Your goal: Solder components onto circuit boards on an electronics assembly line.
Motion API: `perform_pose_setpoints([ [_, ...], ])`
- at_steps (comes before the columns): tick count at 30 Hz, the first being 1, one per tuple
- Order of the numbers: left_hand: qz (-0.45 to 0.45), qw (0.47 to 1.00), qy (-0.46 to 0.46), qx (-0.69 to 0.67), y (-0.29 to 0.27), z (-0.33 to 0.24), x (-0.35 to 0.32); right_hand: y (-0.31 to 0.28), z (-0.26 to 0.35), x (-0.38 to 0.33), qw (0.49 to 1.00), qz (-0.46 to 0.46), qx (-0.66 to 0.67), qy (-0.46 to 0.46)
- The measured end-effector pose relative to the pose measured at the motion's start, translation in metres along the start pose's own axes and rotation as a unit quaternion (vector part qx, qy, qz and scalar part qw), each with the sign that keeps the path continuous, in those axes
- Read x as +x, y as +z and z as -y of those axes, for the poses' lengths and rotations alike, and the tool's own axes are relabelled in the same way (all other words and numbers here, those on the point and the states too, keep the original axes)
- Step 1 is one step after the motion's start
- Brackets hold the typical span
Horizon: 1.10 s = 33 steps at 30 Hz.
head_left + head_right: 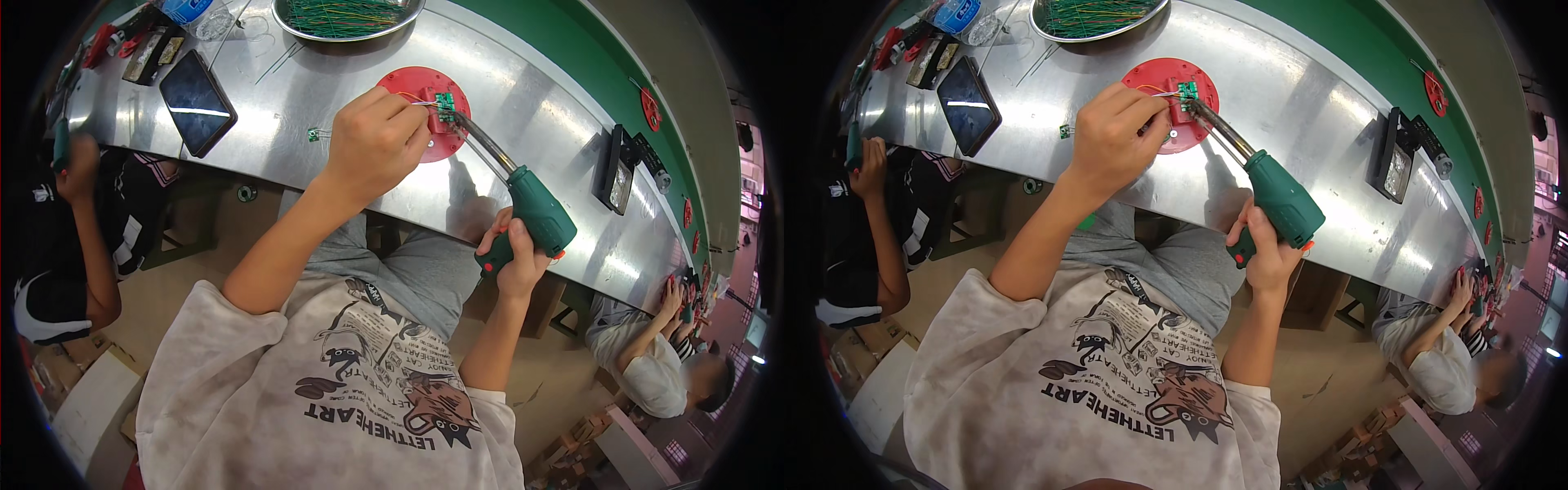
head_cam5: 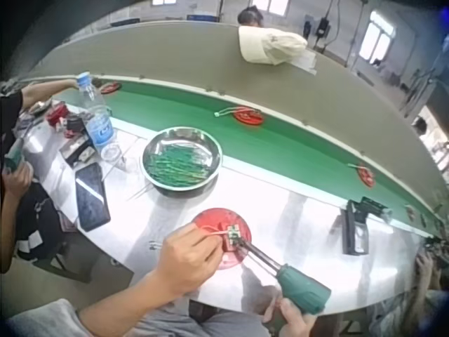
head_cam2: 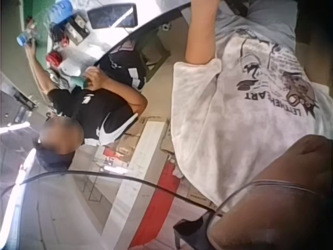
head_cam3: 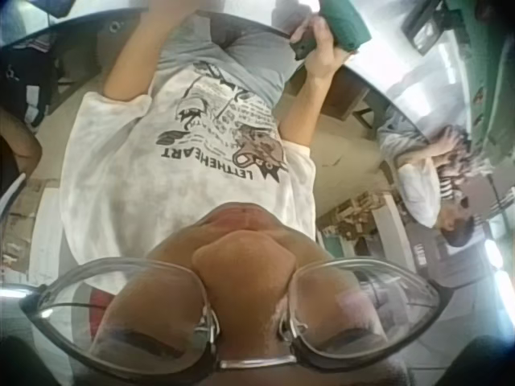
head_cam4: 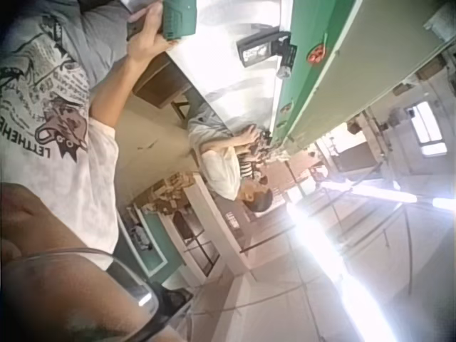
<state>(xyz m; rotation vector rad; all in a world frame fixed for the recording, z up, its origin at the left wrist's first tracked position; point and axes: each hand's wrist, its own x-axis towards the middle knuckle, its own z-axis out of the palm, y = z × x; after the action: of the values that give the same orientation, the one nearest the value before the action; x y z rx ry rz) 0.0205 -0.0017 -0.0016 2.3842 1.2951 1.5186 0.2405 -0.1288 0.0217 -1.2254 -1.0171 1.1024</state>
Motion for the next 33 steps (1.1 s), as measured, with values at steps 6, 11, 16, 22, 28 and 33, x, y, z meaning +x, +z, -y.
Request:
perform_pose_setpoints([
  [6,0.054,0.998,-0.028,-0.001,-0.007,-0.007,0.001,-0.005,-0.003,-0.002,0.998,-0.013,0.037,-0.042],
  [11,0.003,1.000,-0.003,-0.004,0.002,-0.004,0.002,-0.005,-0.005,-0.001,0.999,-0.009,0.017,-0.031],
  [16,0.015,1.000,-0.007,-0.002,0.003,-0.006,0.003,-0.010,-0.003,0.002,0.996,-0.033,0.062,-0.060],
  [22,0.038,0.998,-0.040,-0.019,-0.002,-0.004,0.000,-0.022,0.010,0.011,0.991,-0.110,0.047,-0.062],
  [28,0.107,0.992,-0.027,-0.055,-0.023,-0.006,0.013,-0.054,0.000,0.021,0.958,-0.152,0.242,-0.042],
  [33,0.198,0.979,0.023,0.032,-0.010,-0.014,0.039,-0.071,-0.010,0.024,0.934,-0.216,0.279,-0.053],
])
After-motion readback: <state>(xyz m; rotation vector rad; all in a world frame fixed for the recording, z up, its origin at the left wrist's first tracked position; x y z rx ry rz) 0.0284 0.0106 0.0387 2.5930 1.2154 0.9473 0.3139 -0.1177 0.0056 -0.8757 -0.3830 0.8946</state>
